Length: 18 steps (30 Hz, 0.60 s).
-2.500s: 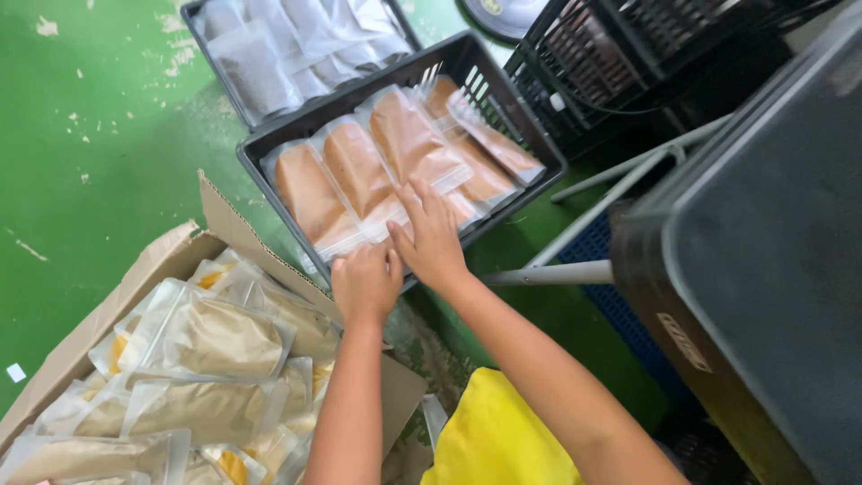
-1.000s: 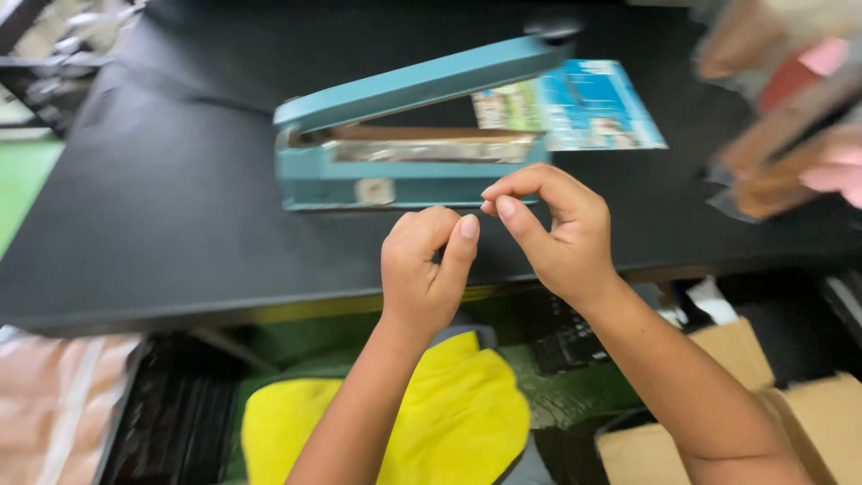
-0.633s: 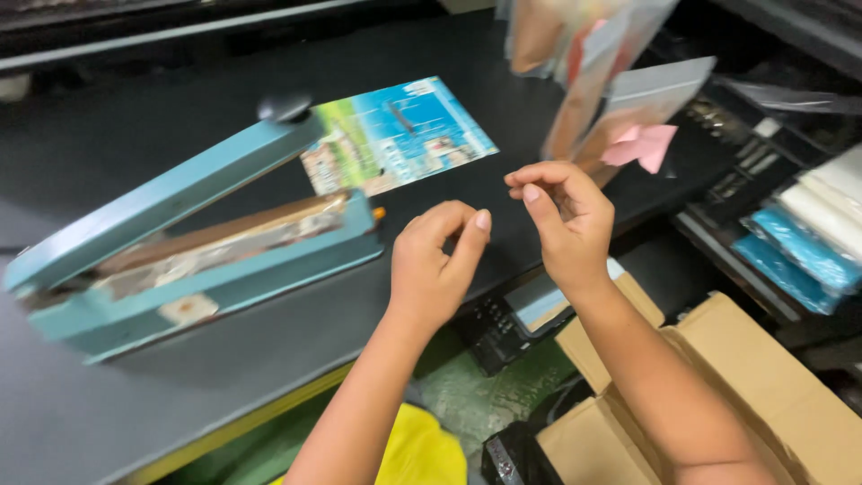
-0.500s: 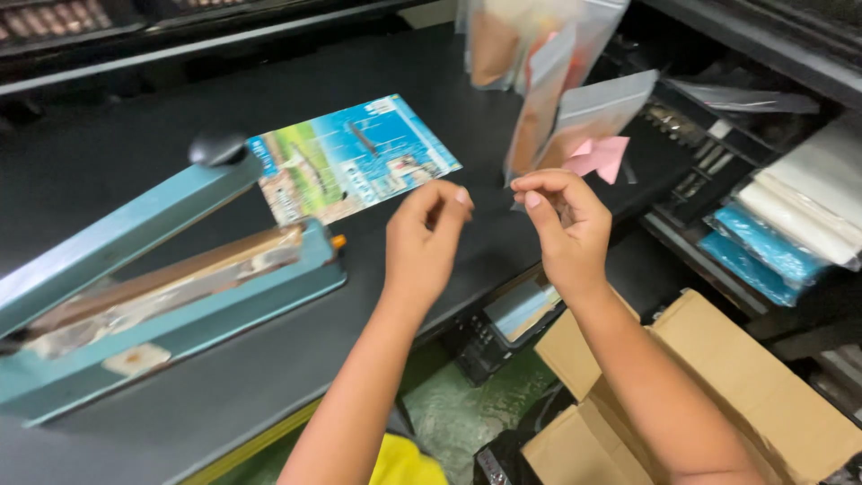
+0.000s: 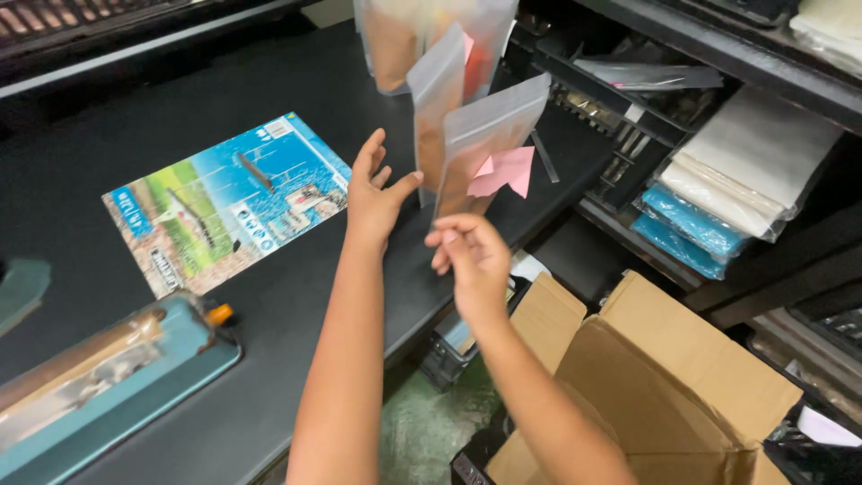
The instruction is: Sealing plastic pouches filled with food powder using a manual heat sealer and organizing them into crates and boxes.
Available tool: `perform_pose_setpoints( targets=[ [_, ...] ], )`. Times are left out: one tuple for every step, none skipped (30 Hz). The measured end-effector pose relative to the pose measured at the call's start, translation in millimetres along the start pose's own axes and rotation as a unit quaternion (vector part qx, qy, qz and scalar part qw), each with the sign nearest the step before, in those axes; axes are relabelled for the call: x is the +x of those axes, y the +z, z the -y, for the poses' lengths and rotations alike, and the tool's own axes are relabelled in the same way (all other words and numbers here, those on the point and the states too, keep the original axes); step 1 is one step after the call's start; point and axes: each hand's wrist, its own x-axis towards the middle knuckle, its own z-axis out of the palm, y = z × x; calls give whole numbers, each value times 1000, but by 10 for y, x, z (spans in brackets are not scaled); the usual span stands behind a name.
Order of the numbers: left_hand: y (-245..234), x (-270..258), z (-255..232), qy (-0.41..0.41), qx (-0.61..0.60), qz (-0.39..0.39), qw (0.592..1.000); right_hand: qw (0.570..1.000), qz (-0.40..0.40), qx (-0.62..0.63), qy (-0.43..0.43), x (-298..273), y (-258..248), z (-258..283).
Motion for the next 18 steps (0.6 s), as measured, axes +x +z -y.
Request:
perform_pose_setpoints(
  targets=[
    [63, 1, -17, 1, 0, 3, 1000, 1000, -3, -1, -2, 8, 4, -73],
    [91, -12, -31, 5, 19, 21, 1000, 1000, 9, -6, 19, -7, 33, -157],
    [117, -25, -44, 9, 38, 40, 998, 999, 20, -10, 40, -23, 64, -243],
    [136, 34, 93, 7, 41, 43, 998, 999, 16, -9, 41, 10, 56, -258],
    [151, 91, 232, 52, 65, 32, 996, 995, 56, 18, 79, 41, 48, -276],
    [193, 129, 385, 95, 85, 23, 992, 988, 96, 42, 117, 63, 11, -284],
    [210, 121, 416, 92, 84, 27, 992, 988, 91, 40, 119, 75, 1, -289],
    [231, 113, 439, 82, 86, 16, 993, 983, 112, 53, 138, 96, -14, -287],
    [246, 99, 457, 72, 89, 4, 993, 976, 134, 67, 156, 110, -22, -280],
    [231, 44, 388, 70, 88, 3, 994, 976, 135, 66, 158, 103, -40, -284],
    [211, -15, 311, 69, 80, -9, 994, 976, 137, 61, 158, 92, -51, -281],
    [177, -42, 214, 72, 72, -23, 995, 976, 142, 57, 154, 108, -37, -283],
    [143, -20, 195, 74, 73, -26, 994, 976, 145, 58, 153, 109, -44, -315],
    [101, -20, 185, 74, 80, -53, 993, 979, 141, 47, 141, 89, -55, -347],
    [55, -24, 175, 74, 86, -81, 990, 981, 136, 36, 130, 64, -64, -380],
    [-20, -81, 124, 73, 88, -86, 990, 980, 141, 38, 132, 70, -63, -372],
    [-98, -142, 73, 68, 74, -94, 990, 983, 128, 14, 128, 73, -58, -364],
    [-180, -217, 25, 63, 60, -104, 991, 985, 117, -10, 125, 67, -54, -357]
  ],
)
